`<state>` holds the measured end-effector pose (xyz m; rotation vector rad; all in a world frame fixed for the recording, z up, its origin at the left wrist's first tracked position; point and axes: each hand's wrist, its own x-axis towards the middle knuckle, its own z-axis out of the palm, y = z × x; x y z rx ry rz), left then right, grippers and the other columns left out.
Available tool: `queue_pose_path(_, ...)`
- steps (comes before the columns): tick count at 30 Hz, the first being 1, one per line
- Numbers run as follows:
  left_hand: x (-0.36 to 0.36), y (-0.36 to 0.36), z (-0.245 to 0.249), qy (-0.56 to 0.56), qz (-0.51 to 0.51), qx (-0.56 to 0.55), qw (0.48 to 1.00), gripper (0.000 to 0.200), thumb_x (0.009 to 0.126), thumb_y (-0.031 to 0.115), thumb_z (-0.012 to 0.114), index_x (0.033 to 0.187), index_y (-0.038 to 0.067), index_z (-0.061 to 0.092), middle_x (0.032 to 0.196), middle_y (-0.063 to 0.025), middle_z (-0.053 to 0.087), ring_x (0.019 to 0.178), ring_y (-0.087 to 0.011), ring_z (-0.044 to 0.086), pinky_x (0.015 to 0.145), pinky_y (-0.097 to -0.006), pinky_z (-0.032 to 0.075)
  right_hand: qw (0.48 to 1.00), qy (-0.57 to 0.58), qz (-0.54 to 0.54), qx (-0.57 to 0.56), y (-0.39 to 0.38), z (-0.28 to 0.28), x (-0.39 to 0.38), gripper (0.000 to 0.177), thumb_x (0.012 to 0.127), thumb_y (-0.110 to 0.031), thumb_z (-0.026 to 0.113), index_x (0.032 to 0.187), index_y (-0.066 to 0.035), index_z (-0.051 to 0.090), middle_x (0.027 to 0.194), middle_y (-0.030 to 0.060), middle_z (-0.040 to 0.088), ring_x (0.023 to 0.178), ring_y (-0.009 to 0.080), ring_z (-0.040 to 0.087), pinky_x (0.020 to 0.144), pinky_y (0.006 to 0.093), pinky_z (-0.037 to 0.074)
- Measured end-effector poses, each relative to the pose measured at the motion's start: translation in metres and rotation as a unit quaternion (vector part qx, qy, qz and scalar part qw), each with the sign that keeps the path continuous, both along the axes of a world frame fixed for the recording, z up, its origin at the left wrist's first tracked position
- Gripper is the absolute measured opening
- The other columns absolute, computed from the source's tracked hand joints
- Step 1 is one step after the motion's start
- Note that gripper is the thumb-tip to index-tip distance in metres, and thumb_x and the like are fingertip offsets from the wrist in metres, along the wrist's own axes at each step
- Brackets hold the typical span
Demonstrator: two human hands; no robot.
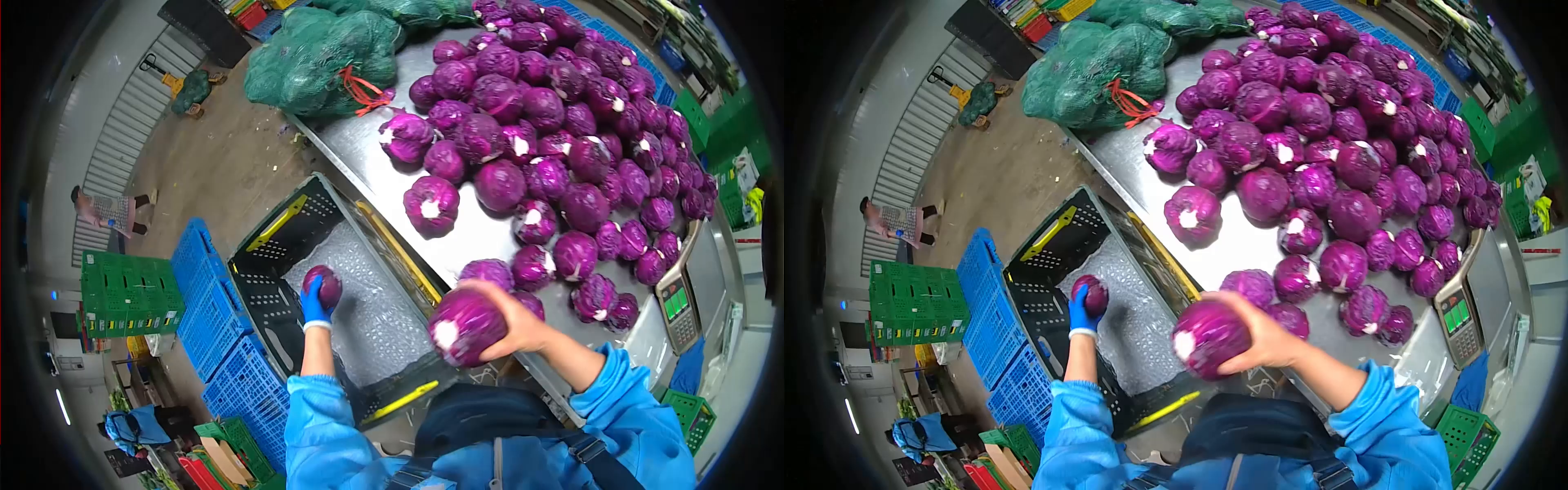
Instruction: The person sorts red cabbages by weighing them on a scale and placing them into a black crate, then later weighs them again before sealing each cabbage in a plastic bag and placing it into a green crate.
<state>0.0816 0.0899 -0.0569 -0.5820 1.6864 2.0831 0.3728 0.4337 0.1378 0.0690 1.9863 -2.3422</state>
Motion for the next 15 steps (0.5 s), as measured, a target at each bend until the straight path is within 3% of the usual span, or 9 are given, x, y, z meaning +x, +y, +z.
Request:
queue_pose_path(3,-0.060,0.022,-0.074,0.107,-0.024,-0.139,0.984,0.070,0.070,0.029,0.084,0.127,0.005,0.052,0.118,-0.0128,0.060,0.105,-0.0274,0.060,0.092,-0.0396,0.050,0.994,-0.046,0.048,-0.086,-0.052,-0.009,-0.052,0.101,0.064,-0.019,0.088,0.147,-0.009,0.031,0.138,0.0116,0.046,0.129,0.0219,0.045,0.111,0.0366,0.034)
queue_pose_path(7,-0.103,0.068,-0.115,0.264,-0.086,-0.334,0.901,0.072,0.065,0.028,0.089,0.122,0.002,0.053,0.115,-0.0130,0.060,0.104,-0.0263,0.059,0.094,-0.0380,0.047,0.993,-0.047,0.056,-0.096,-0.089,-0.031,-0.077,0.101,0.065,-0.022,0.088,0.147,-0.007,0.029,0.139,0.0113,0.045,0.130,0.0205,0.044,0.110,0.0348,0.035)
queue_pose_path(9,-0.121,0.078,-0.141,0.345,-0.146,-0.341,0.862,0.057,0.068,0.016,0.082,0.116,0.001,0.057,0.108,-0.0146,0.062,0.099,-0.0245,0.060,0.090,-0.0403,0.048,0.996,-0.034,0.035,-0.071,-0.093,-0.039,-0.070,0.102,0.064,-0.025,0.087,0.147,-0.006,0.029,0.139,0.0121,0.044,0.130,0.0224,0.044,0.110,0.0361,0.035)
queue_pose_path(10,-0.150,0.072,-0.164,0.241,-0.324,-0.256,0.878,0.074,0.069,0.013,0.081,0.130,-0.004,0.043,0.125,-0.0197,0.054,0.108,-0.0299,0.055,0.096,-0.0414,0.046,1.000,0.013,0.003,0.004,-0.085,-0.039,-0.061,0.103,0.064,-0.027,0.086,0.147,-0.006,0.030,0.140,0.0128,0.042,0.130,0.0240,0.043,0.110,0.0371,0.034)
queue_pose_path(11,-0.133,0.079,-0.166,0.324,-0.218,-0.329,0.860,0.069,0.074,0.004,0.074,0.134,-0.005,0.041,0.126,-0.0196,0.054,0.106,-0.0297,0.057,0.094,-0.0411,0.048,0.995,0.053,-0.023,0.082,-0.075,-0.037,-0.049,0.103,0.063,-0.030,0.086,0.147,-0.006,0.030,0.141,0.0136,0.041,0.131,0.0255,0.042,0.110,0.0381,0.034)
queue_pose_path(12,-0.162,0.062,-0.230,0.394,-0.203,-0.330,0.833,0.070,0.076,0.001,0.070,0.139,-0.006,0.037,0.129,-0.0197,0.052,0.110,-0.0304,0.056,0.098,-0.0415,0.047,0.993,0.056,-0.054,0.084,-0.062,-0.039,-0.032,0.104,0.061,-0.031,0.084,0.147,-0.006,0.030,0.141,0.0155,0.039,0.133,0.0285,0.039,0.111,0.0395,0.032)
queue_pose_path(13,-0.172,0.052,-0.236,0.256,-0.279,-0.268,0.886,0.073,0.078,0.003,0.069,0.142,-0.006,0.034,0.138,-0.0213,0.046,0.123,-0.0314,0.049,0.109,-0.0422,0.038,0.996,0.016,-0.077,0.046,-0.044,-0.032,-0.011,0.106,0.061,-0.035,0.086,0.146,-0.006,0.030,0.142,0.0151,0.038,0.134,0.0282,0.038,0.113,0.0396,0.030)
queue_pose_path(14,-0.169,0.055,-0.222,0.350,-0.285,-0.270,0.850,0.078,0.079,0.005,0.070,0.145,-0.006,0.030,0.147,-0.0218,0.037,0.133,-0.0302,0.039,0.114,-0.0431,0.029,0.989,0.012,-0.128,0.075,-0.022,-0.025,0.013,0.107,0.061,-0.036,0.087,0.146,-0.006,0.030,0.142,0.0149,0.038,0.134,0.0279,0.038,0.113,0.0395,0.030)
queue_pose_path(15,-0.165,0.056,-0.203,0.314,-0.321,-0.193,0.872,0.081,0.080,0.006,0.070,0.147,-0.006,0.027,0.151,-0.0210,0.032,0.137,-0.0295,0.034,0.116,-0.0429,0.026,0.980,0.012,-0.171,0.100,0.003,-0.019,0.039,0.108,0.060,-0.037,0.088,0.146,-0.006,0.031,0.142,0.0148,0.039,0.134,0.0276,0.038,0.113,0.0395,0.030)
